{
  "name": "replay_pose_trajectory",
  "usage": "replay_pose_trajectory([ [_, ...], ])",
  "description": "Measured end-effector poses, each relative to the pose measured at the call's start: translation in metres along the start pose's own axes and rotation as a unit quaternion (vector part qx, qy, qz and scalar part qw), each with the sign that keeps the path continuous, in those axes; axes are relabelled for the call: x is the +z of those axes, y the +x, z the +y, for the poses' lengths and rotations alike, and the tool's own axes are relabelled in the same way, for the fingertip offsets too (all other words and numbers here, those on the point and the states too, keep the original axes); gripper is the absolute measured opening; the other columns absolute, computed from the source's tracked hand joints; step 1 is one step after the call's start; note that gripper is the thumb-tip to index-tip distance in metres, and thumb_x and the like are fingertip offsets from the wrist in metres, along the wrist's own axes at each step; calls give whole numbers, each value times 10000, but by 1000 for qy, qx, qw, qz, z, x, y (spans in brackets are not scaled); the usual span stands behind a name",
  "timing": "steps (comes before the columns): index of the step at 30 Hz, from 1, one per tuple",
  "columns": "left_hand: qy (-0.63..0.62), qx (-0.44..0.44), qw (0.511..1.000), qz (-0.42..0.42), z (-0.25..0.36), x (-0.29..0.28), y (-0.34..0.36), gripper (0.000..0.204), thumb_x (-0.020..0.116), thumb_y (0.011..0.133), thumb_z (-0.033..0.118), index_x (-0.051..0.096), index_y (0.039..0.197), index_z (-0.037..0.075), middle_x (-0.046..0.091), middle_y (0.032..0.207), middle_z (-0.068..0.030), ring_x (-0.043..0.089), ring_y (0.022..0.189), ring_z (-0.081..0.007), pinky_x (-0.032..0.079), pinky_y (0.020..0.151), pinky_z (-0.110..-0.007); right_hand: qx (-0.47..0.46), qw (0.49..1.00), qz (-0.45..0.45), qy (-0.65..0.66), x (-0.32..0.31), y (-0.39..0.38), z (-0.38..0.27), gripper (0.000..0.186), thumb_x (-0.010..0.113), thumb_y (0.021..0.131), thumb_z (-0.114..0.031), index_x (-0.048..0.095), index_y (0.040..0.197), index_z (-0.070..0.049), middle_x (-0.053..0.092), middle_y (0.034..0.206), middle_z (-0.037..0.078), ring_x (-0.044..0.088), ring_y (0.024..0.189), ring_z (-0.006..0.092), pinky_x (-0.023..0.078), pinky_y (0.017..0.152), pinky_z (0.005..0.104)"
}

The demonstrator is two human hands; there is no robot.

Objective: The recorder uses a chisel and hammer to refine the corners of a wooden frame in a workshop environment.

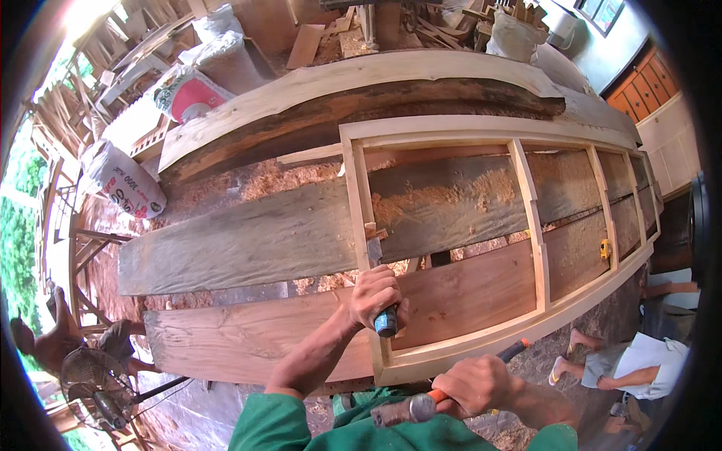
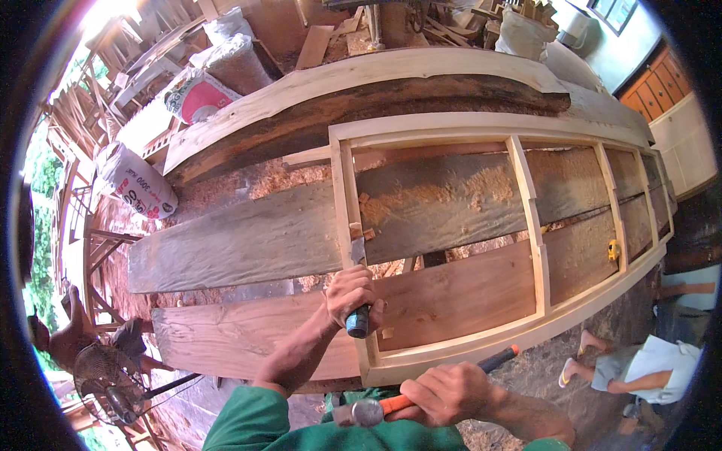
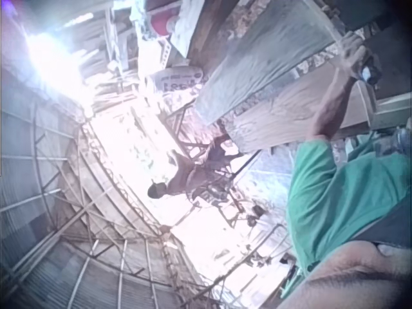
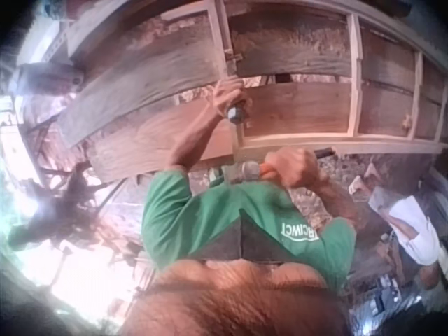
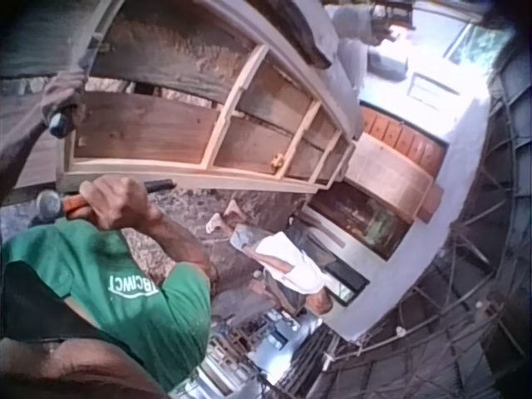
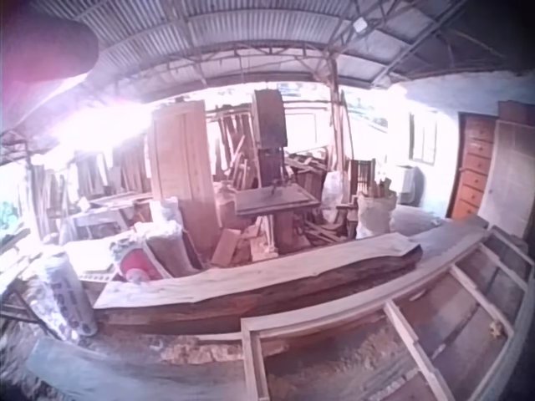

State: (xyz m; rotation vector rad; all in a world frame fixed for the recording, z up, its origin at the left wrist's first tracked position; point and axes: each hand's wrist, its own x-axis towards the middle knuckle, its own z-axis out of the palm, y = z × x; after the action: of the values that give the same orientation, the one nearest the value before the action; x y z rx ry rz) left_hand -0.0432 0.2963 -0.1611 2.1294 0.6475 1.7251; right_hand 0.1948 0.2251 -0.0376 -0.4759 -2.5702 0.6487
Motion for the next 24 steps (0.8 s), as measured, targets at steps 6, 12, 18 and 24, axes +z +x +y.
replay_pose_trajectory([
  [6,-11,-4,1000,12,-4,1,0,216,600,576,-50,470,708,60,445,593,-58,447,472,-231,347,463,-343,144,989,34,13,31,5,37,312,655,917,-323,510,771,-88,502,576,50,551,467,235,435,395,369],
  [12,4,-13,1000,9,-1,2,-2,192,613,593,-46,486,702,48,447,590,-80,485,499,-262,384,487,-345,-65,996,42,51,2,7,7,337,634,892,-399,551,735,-113,445,532,5,535,457,123,391,380,283],
  [18,22,-6,999,28,-9,6,-15,174,603,601,-45,477,685,41,459,606,-79,490,511,-255,399,502,-353,68,997,23,17,25,8,34,357,658,913,-387,542,747,-92,498,526,38,562,442,189,446,396,326],
  [24,30,20,999,26,-7,11,-9,192,593,579,-46,460,676,53,435,597,-62,458,491,-241,395,499,-356,53,996,-57,-53,32,-9,46,368,651,917,-378,511,700,-117,479,506,34,533,422,169,419,382,324],
])
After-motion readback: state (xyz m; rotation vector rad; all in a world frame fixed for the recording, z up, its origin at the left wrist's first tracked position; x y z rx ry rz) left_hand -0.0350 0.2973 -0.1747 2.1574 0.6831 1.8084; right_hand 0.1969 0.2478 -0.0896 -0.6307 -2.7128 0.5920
